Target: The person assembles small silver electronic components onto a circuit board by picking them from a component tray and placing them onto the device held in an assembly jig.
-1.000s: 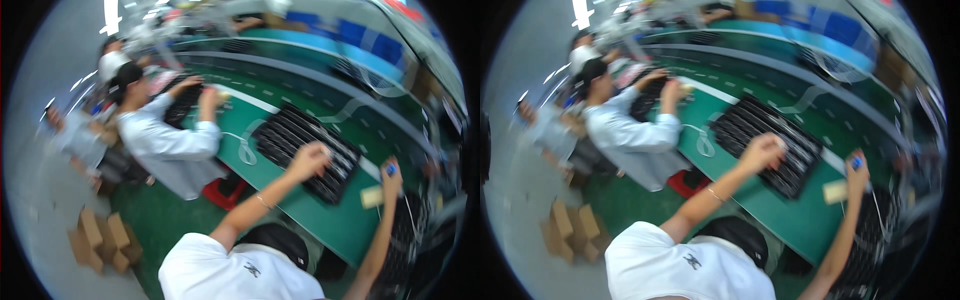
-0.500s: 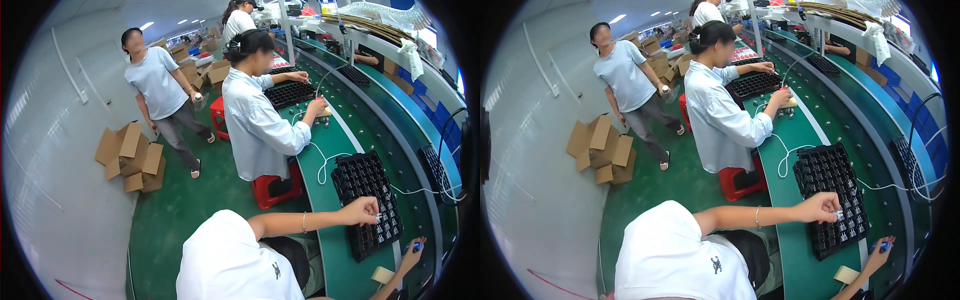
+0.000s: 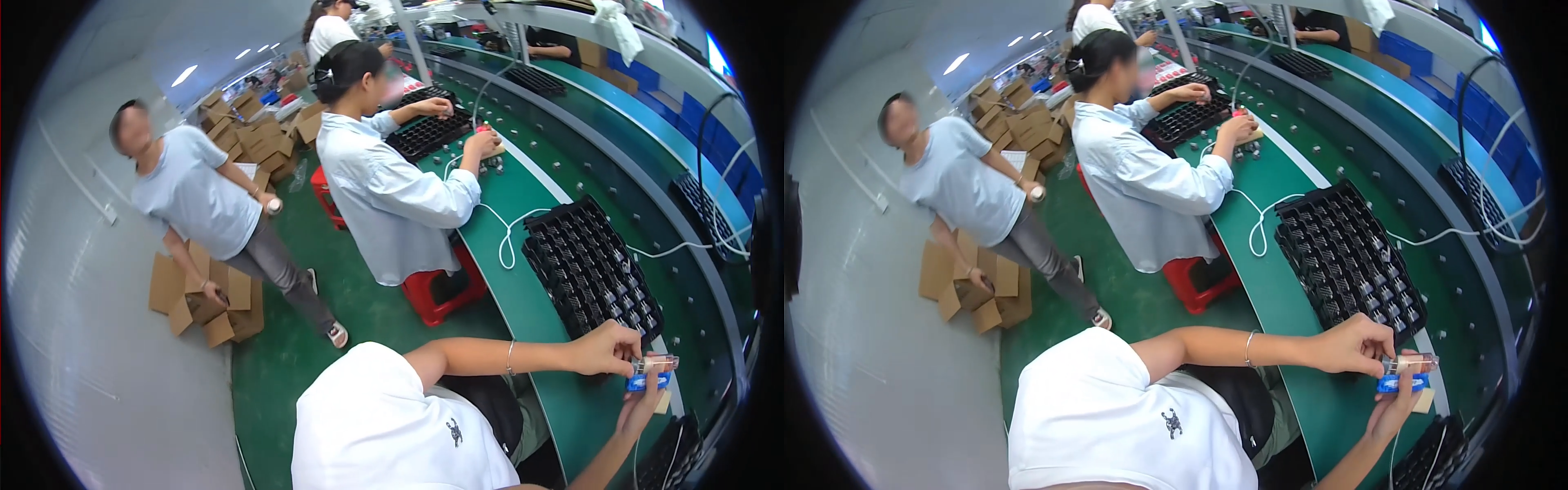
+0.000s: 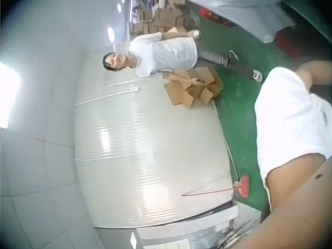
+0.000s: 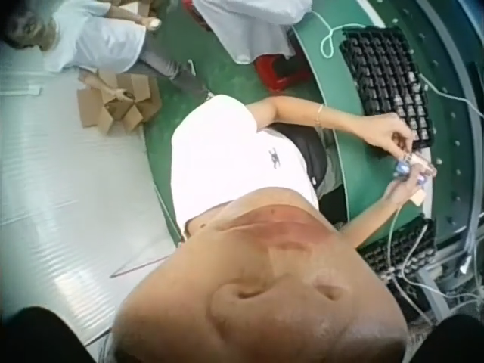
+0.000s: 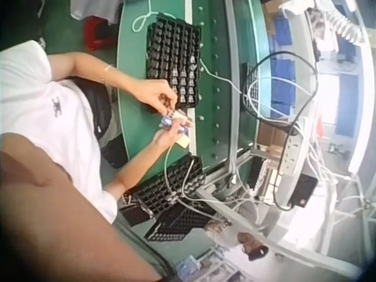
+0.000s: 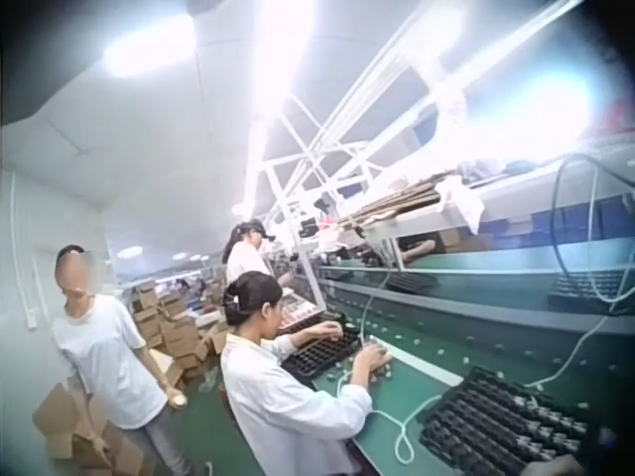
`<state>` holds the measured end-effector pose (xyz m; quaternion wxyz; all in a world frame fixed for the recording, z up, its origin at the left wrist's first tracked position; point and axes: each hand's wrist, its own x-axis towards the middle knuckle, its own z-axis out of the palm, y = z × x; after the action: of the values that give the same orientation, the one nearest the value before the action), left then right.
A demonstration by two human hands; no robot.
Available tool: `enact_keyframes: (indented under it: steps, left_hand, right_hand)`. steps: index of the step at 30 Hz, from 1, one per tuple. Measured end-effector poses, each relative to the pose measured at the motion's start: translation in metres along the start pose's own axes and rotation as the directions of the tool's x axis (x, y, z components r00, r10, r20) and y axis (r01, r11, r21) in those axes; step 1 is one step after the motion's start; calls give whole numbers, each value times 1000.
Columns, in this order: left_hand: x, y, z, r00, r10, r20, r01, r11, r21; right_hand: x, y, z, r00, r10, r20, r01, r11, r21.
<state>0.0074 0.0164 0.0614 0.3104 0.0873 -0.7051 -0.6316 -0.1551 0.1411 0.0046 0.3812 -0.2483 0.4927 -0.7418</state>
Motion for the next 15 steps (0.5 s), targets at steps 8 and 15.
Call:
enact_keyframes:
  steps: [8,15]
  left_hand:
    - [9,-21,8,937,-262,229,326,893,-310]
    - [7,-37,1,946,-183,268,219,970,-109]
  right_hand:
    - [-21,-2,-4,990,131,-46,-126,987,97]
    - [-35,-16,3,992,124,-12,-123,987,101]
